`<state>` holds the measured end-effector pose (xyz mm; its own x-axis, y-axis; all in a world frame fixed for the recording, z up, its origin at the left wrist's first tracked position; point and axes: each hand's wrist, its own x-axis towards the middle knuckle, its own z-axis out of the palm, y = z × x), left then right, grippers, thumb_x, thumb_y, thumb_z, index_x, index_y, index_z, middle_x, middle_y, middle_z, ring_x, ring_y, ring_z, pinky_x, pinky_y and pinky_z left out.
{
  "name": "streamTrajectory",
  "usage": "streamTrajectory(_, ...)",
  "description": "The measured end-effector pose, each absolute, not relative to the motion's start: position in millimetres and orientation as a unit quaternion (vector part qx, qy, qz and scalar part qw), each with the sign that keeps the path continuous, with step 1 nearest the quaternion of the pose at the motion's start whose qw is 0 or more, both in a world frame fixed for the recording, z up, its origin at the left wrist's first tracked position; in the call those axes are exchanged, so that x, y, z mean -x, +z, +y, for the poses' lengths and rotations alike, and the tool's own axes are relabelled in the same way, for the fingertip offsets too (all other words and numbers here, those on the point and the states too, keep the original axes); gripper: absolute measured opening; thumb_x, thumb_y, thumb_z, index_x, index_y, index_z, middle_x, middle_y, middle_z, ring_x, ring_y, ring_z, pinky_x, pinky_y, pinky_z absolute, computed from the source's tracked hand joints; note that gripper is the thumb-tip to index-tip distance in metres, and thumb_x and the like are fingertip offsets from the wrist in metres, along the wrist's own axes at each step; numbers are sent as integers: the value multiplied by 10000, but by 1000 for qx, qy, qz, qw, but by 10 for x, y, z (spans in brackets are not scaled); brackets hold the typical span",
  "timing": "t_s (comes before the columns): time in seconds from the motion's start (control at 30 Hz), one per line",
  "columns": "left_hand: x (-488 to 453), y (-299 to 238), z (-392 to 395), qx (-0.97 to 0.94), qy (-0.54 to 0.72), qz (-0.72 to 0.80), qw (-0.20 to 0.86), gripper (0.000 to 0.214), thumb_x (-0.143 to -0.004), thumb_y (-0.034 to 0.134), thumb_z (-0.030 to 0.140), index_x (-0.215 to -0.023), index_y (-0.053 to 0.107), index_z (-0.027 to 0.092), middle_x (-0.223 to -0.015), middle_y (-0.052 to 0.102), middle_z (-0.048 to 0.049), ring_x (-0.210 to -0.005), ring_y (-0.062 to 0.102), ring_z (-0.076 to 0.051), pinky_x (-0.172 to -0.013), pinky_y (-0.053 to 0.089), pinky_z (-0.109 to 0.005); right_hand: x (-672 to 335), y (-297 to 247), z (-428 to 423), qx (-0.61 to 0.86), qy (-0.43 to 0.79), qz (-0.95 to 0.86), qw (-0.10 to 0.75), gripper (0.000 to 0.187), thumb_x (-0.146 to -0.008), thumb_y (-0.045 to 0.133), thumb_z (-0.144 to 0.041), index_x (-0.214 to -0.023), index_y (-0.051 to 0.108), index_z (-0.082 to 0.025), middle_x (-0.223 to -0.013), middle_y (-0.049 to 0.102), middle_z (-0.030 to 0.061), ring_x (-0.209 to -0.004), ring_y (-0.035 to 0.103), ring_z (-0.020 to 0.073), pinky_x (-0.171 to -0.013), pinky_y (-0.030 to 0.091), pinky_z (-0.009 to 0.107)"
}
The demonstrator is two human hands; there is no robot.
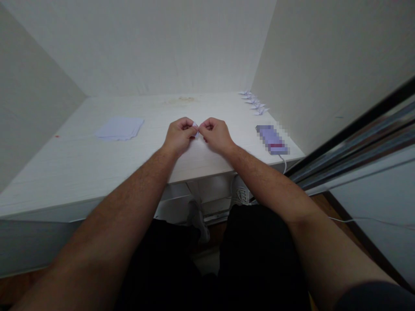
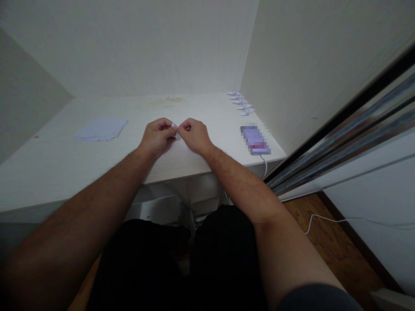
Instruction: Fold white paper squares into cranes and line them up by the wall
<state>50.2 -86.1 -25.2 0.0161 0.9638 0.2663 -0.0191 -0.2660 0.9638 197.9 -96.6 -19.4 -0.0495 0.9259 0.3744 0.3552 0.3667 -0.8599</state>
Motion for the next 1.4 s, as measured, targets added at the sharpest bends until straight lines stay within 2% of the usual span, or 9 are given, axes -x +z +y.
streamTrajectory(0.43, -516, -243, -867, -560, 567, 416, 437, 148, -624, 698, 124, -642, 568, 193, -603, 555, 24, -537, 492, -96, -528, 423, -231, -1975, -226, -973, 492, 283, -668, 481, 188, -830, 661, -363, -750, 634, -195, -722, 658, 12, -703, 597, 148, -656, 470, 276)
streamTrajectory(1.07, -485, -292, -847, -571, 553, 428, 430, 135, -695, 704, 106, -636, 612, 185, -557, 562, 23, -491, 464, -81, -480, 363, -217, -1975, -274, -967, 480, 310, -661, 486, 234, -820, 699, -414, -750, 633, -200, -731, 678, 32, -710, 612, 159, -625, 494, 277)
streamTrajectory(1.4, -461, -319, -821, -585, 537, 419, 440, 99, -664, 702, 97, -648, 630, 163, -548, 579, 25, -487, 494, -80, -490, 368, -216, -1989, -269, -971, 469, 339, -655, 487, 269, -798, 723, -411, -694, 630, -180, -625, 623, -5, -602, 558, 118, -538, 409, 223)
